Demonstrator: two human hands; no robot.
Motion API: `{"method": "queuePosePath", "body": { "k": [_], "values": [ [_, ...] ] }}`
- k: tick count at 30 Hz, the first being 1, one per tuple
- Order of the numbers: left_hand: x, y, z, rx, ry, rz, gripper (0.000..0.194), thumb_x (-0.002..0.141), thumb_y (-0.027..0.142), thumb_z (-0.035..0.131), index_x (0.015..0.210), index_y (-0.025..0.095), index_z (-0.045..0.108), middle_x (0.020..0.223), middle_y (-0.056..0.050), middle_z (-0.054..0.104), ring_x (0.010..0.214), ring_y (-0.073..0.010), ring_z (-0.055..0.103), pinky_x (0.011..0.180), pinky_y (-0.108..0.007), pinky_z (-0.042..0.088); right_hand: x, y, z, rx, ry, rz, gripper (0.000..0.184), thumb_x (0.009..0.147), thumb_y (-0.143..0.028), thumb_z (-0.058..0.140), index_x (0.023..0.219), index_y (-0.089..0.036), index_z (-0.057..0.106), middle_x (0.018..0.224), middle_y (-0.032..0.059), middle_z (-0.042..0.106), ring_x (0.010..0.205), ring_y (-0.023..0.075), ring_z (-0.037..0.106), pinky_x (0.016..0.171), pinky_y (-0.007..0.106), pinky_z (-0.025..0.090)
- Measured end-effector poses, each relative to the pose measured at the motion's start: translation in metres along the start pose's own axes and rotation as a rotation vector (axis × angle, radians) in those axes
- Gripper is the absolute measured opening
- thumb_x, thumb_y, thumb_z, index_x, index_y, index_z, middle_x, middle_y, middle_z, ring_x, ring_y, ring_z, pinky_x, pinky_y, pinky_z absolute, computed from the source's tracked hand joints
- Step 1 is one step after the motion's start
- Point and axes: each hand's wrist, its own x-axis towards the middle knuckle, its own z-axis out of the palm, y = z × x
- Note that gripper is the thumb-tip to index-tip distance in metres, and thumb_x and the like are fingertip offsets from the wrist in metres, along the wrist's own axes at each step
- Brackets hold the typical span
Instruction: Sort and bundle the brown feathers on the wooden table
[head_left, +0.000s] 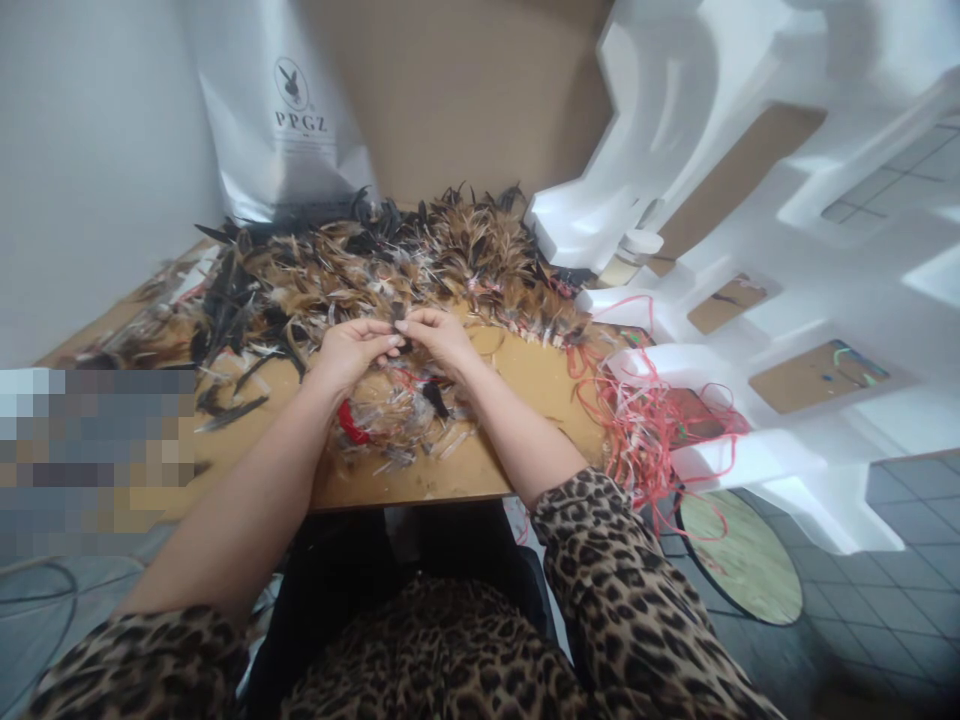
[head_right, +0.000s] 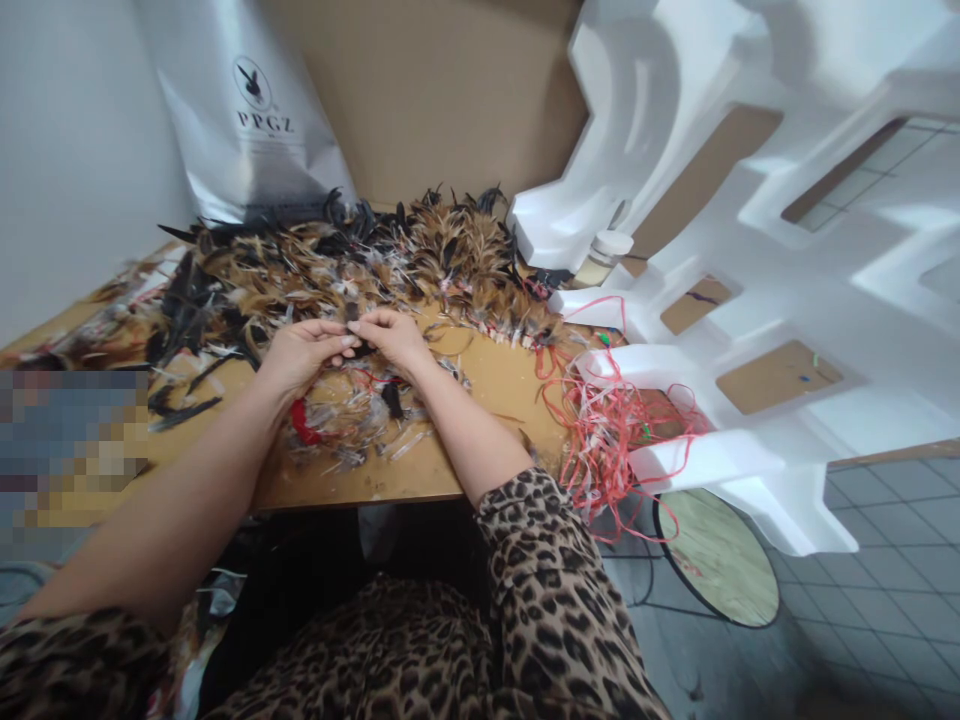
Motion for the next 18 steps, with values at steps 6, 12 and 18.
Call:
{"method": "queuePosePath", "body": {
  "k": [6,12,18],
  "values": [
    [-0.002,0.003,0.0,-0.027,-0.045,-0.114,0.023,0.053,0.022,0.077,0.07,0.01,0.067,0.064,-0.005,0.067,0.049,-0.0055,0.055,0.046,-0.014,0.041,0.002,0.009,0.005,0.084,0.032,-0.025,0.024,0.059,-0.033,0.072,0.067,-0.014,0.06,0.059,-0.0055,0.057,0.055,0.0044,0.049,0.059,0.019,0.039],
    [-0.004,0.006,0.0,-0.053,-0.071,-0.208,0.021,0.053,0.021,0.077,0.067,0.01,0.067,0.061,-0.005,0.066,0.049,-0.0053,0.056,0.045,-0.013,0.042,0.001,0.006,0.007,-0.011,-0.026,-0.054,0.025,0.06,-0.034,0.072,0.07,-0.014,0.061,0.06,-0.0046,0.059,0.056,0.0053,0.05,0.061,0.019,0.04],
    [-0.002,0.007,-0.002,-0.068,-0.051,-0.209,0.018,0.058,0.021,0.076,0.068,0.01,0.066,0.071,-0.006,0.068,0.051,-0.0053,0.058,0.045,-0.012,0.042,0.009,-0.014,-0.037,-0.431,0.02,-0.128,0.021,0.067,-0.031,0.064,0.077,-0.013,0.066,0.072,0.0002,0.065,0.066,0.0088,0.054,0.069,0.023,0.043]
  ]
}}
